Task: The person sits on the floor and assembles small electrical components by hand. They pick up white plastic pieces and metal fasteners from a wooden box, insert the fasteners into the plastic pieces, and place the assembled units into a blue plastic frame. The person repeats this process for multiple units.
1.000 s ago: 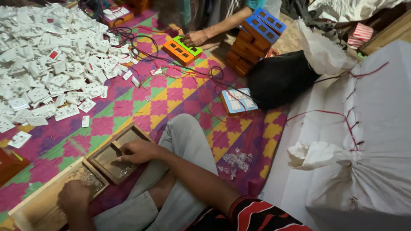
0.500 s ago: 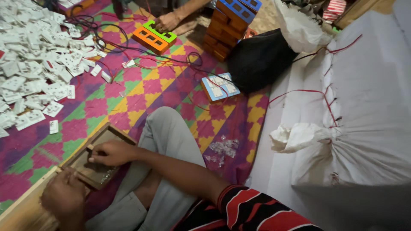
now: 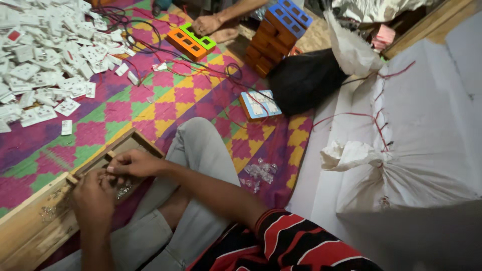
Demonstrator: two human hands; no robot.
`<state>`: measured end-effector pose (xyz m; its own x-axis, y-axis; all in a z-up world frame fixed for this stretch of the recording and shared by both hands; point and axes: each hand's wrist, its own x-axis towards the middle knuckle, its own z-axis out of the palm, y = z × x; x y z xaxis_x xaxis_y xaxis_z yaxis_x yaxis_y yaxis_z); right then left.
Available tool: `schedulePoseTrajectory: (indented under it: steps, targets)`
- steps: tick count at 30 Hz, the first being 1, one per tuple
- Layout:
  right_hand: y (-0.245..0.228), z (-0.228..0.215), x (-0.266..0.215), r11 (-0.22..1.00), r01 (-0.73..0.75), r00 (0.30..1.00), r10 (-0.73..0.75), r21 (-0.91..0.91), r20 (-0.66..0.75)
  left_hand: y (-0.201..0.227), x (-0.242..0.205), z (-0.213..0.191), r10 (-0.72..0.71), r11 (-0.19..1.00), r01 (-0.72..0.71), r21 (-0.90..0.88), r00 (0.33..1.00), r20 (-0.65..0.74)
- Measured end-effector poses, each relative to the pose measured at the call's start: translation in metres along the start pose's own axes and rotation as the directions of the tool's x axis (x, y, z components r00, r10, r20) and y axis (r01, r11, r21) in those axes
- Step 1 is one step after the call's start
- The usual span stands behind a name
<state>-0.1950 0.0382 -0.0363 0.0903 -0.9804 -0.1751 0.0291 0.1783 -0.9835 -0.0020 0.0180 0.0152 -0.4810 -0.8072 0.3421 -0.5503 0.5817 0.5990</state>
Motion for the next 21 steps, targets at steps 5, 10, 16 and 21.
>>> schedulePoseTrajectory:
  steps: [5,10,16,21]
  targets:
    - [-0.001,0.003,0.000,0.999,-0.047,0.999,0.048,0.014,-0.025,0.003,-0.003,-0.007,-0.061,0.997,0.061,-0.047,0.998,0.014]
    - [0.005,0.006,0.002,0.987,-0.112,0.994,0.112,0.111,0.006,-0.003,-0.001,-0.009,-0.177,0.982,0.184,-0.048,0.977,0.116]
    - [0.025,0.002,-0.001,0.970,-0.163,0.968,0.193,0.179,-0.162,-0.016,0.000,0.001,-0.183,0.972,0.165,0.166,0.978,0.096]
    - [0.037,-0.003,0.005,0.986,-0.005,0.993,0.025,0.169,-0.117,-0.027,0.001,0.030,-0.189,0.982,0.189,0.027,0.981,0.033]
